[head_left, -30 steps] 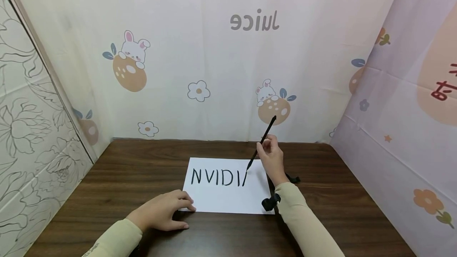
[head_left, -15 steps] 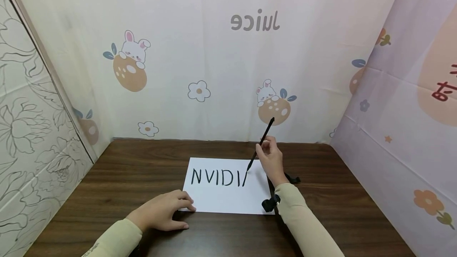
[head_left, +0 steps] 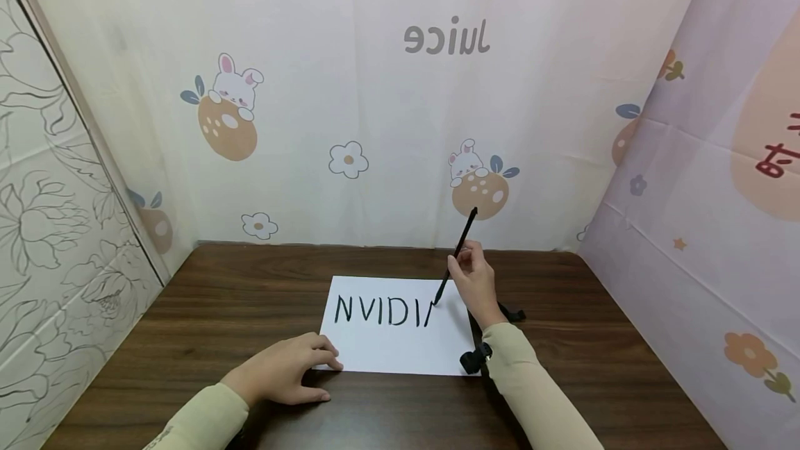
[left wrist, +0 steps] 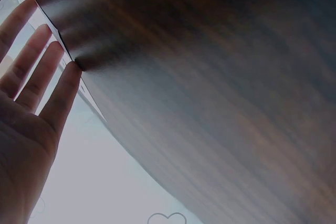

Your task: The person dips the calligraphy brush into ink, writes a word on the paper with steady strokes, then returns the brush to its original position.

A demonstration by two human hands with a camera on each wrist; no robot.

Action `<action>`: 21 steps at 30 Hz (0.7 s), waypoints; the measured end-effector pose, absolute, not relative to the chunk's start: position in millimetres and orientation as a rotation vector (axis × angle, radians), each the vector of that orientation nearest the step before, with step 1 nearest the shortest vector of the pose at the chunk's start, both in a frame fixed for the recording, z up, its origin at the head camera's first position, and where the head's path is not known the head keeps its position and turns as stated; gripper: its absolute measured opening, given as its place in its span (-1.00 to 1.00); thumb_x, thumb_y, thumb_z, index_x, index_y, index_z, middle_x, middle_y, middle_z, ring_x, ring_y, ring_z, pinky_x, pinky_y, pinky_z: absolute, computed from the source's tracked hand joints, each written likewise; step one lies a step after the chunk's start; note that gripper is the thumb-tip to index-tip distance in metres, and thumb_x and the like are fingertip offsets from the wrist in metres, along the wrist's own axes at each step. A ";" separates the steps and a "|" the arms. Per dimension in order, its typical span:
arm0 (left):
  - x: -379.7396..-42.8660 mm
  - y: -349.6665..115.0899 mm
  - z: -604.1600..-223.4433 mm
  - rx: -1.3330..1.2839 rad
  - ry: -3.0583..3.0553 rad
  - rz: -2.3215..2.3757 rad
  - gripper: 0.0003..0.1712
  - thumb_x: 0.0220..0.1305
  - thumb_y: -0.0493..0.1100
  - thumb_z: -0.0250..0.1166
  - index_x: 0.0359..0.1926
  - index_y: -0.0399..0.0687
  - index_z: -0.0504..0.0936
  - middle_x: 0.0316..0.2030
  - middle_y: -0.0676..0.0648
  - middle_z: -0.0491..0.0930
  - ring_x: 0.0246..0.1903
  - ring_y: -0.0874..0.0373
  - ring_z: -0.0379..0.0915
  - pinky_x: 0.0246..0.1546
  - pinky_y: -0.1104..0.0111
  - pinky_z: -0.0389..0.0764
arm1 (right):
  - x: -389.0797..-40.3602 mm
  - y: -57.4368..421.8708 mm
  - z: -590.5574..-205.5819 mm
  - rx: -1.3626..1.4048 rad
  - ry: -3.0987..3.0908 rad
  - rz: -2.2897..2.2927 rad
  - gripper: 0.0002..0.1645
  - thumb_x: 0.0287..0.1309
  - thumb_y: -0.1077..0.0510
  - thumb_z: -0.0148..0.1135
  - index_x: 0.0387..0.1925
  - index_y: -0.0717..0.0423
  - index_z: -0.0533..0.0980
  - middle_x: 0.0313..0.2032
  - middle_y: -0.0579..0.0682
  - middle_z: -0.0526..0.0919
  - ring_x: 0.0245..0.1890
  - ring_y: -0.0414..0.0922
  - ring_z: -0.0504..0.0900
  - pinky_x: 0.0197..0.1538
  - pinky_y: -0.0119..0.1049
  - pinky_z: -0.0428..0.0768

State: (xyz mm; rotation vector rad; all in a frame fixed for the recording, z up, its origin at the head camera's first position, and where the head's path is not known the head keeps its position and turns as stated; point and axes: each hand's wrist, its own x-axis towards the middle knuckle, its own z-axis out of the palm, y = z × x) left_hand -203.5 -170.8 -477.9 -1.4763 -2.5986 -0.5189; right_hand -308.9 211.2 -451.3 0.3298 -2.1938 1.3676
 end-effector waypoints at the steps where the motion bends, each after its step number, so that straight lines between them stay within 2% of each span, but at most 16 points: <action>1: -203.5 -170.9 -478.3 -1.474 -2.603 -0.518 -0.61 0.20 0.13 0.44 0.02 0.17 0.69 0.01 0.09 0.53 -0.03 0.25 0.49 -0.06 0.32 0.58 | -308.7 211.4 -451.5 0.332 -2.197 1.362 -0.72 0.36 0.19 0.22 0.04 0.00 0.40 -0.26 0.02 0.51 -0.27 -0.08 0.50 -0.28 -0.35 0.50; 21: -202.5 -170.6 -479.2 -1.463 -2.596 -0.507 -0.61 0.18 0.13 0.46 0.00 0.18 0.69 0.01 0.09 0.53 -0.03 0.24 0.50 -0.07 0.32 0.59 | -306.9 215.1 -453.7 0.360 -2.225 1.361 -0.73 0.36 0.22 0.21 0.03 0.01 0.39 -0.29 0.02 0.48 -0.30 -0.08 0.48 -0.29 -0.33 0.50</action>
